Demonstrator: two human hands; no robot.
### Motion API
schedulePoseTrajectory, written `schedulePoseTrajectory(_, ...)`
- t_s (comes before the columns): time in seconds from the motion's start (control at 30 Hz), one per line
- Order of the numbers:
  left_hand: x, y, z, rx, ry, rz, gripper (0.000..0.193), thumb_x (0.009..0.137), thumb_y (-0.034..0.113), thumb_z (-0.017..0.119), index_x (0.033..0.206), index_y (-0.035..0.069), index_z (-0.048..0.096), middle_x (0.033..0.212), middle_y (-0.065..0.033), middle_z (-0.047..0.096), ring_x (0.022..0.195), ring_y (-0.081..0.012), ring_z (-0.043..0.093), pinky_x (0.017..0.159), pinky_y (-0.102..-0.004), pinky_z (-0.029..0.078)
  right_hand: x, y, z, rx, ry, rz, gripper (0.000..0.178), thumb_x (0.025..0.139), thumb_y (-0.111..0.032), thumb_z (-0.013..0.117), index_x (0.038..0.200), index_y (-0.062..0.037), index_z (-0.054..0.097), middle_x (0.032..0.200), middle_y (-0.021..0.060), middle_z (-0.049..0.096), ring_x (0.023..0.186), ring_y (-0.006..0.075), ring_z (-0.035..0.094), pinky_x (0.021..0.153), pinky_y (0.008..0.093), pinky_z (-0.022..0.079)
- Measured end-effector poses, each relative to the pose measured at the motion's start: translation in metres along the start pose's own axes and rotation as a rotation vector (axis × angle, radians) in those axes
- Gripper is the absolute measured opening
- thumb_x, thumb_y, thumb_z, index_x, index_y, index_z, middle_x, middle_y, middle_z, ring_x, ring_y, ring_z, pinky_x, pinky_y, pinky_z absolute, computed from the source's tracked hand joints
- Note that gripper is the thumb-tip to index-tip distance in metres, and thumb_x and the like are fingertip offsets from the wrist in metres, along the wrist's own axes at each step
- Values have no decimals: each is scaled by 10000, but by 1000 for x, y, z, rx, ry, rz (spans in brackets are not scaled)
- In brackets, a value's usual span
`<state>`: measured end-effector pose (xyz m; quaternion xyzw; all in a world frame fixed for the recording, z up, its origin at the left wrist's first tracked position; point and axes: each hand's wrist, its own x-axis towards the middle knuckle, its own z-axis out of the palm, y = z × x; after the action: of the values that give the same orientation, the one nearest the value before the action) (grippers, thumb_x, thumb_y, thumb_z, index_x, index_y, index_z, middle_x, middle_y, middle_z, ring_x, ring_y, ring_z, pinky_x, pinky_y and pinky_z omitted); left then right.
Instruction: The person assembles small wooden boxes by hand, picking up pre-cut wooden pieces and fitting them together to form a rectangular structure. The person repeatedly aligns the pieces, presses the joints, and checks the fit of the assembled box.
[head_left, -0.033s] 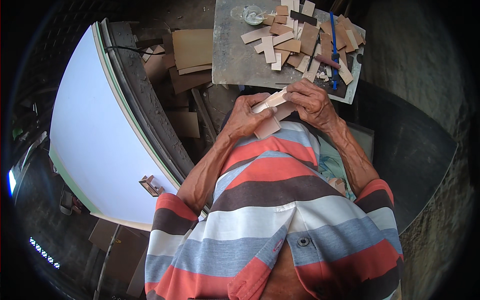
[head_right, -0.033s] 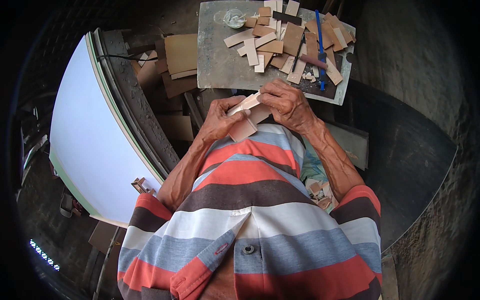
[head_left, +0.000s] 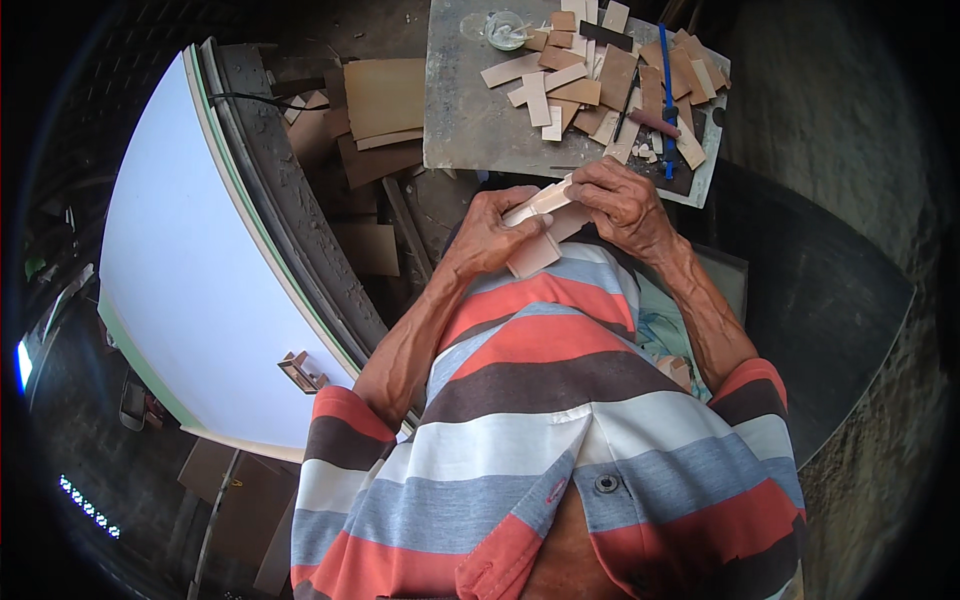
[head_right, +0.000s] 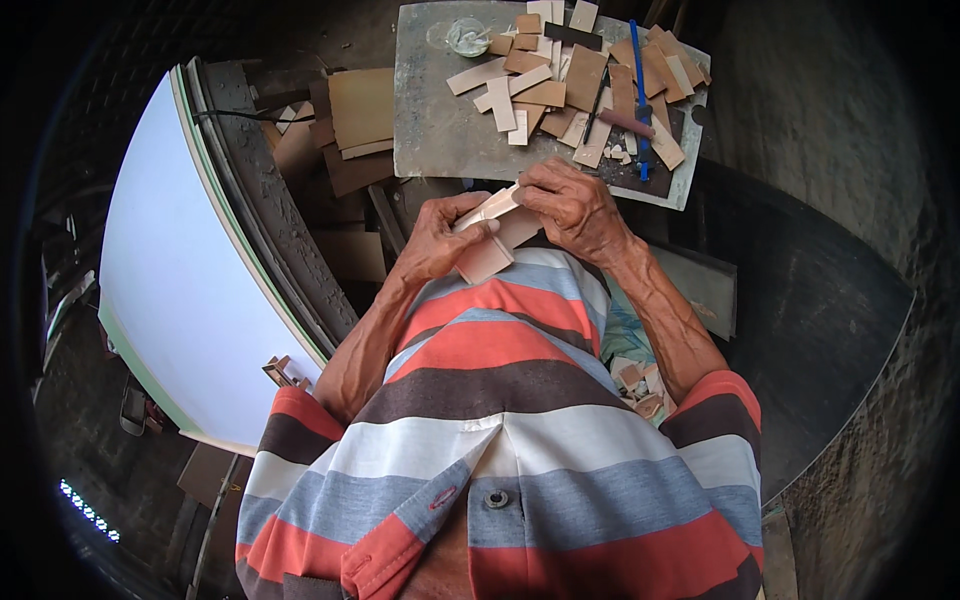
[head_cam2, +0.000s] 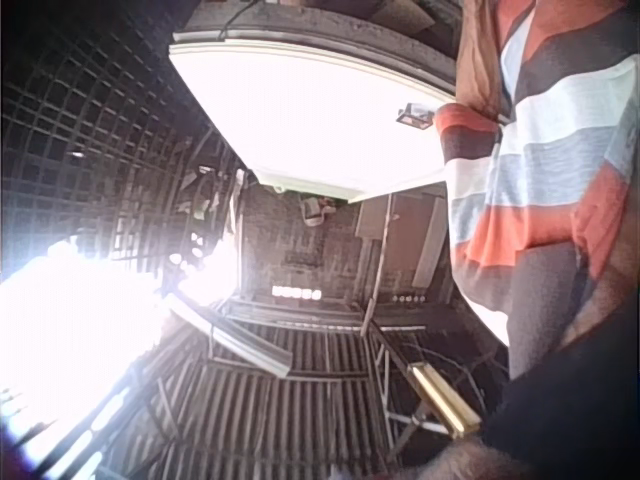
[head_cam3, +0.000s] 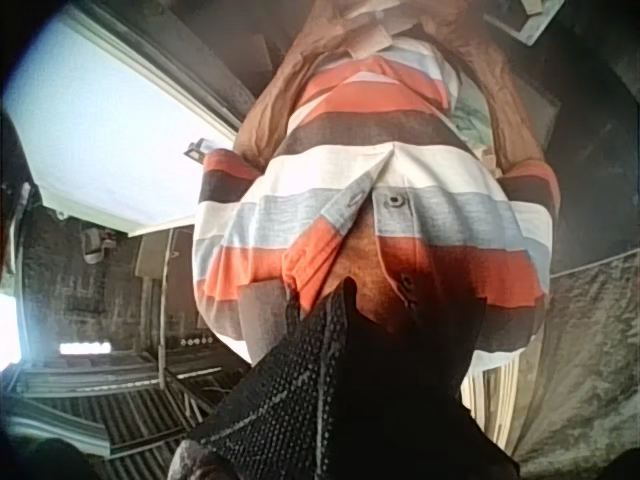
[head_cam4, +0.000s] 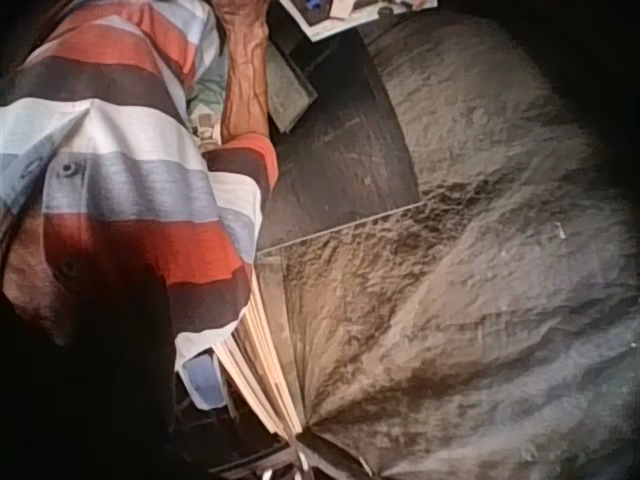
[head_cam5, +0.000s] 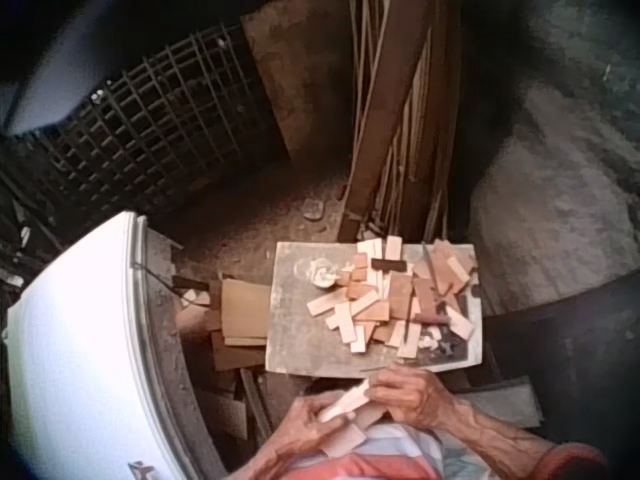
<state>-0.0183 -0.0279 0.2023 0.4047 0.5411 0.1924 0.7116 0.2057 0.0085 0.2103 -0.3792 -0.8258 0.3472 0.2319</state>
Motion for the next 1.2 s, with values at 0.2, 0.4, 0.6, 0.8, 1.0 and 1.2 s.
schedulePoseTrajectory(0.2,-1,-11,-2,-65,38,52,453,810,264,744,1174,9,661,916,-87,702,808,-137,642,740,-295,525,10,-9,4,-43,137,52,247,681,44,696,907,-46,653,930,71,610,874,242,623,702,368,537)
schedulePoseTrajectory(0.4,-2,8,7,133,216,118,437,812,266,755,1154,7,670,936,-116,712,812,-152,659,749,-304,533,2,-35,-4,392,209,791,163,862,-160,639,897,-2,656,705,50,557,657,151,559,590,312,458)
schedulePoseTrajectory(0.6,1,14,16,253,247,192,403,814,211,750,1144,-4,669,937,-141,722,802,-144,659,745,-298,534,14,-27,10,372,13,985,440,928,-347,546,801,51,685,724,164,683,609,228,621,629,361,484)
schedulePoseTrajectory(0.8,5,3,21,262,350,301,502,763,235,767,1119,-100,650,943,-261,705,824,-264,724,744,-336,563,16,-30,20,365,114,896,322,884,-218,534,748,57,633,667,214,625,592,276,617,589,393,475)
schedulePoseTrajectory(1.0,6,-5,25,298,399,352,523,745,222,779,1102,-135,642,981,-294,690,873,-304,721,775,-343,563,11,-22,27,255,124,749,289,870,-170,523,723,70,585,668,244,596,582,303,615,565,399,467)
schedulePoseTrajectory(1.2,5,2,27,340,441,384,502,747,216,776,1076,-141,646,948,-286,695,850,-295,723,760,-341,564,14,-22,27,296,152,819,281,855,-162,535,714,78,574,632,256,582,581,294,621,564,397,466)
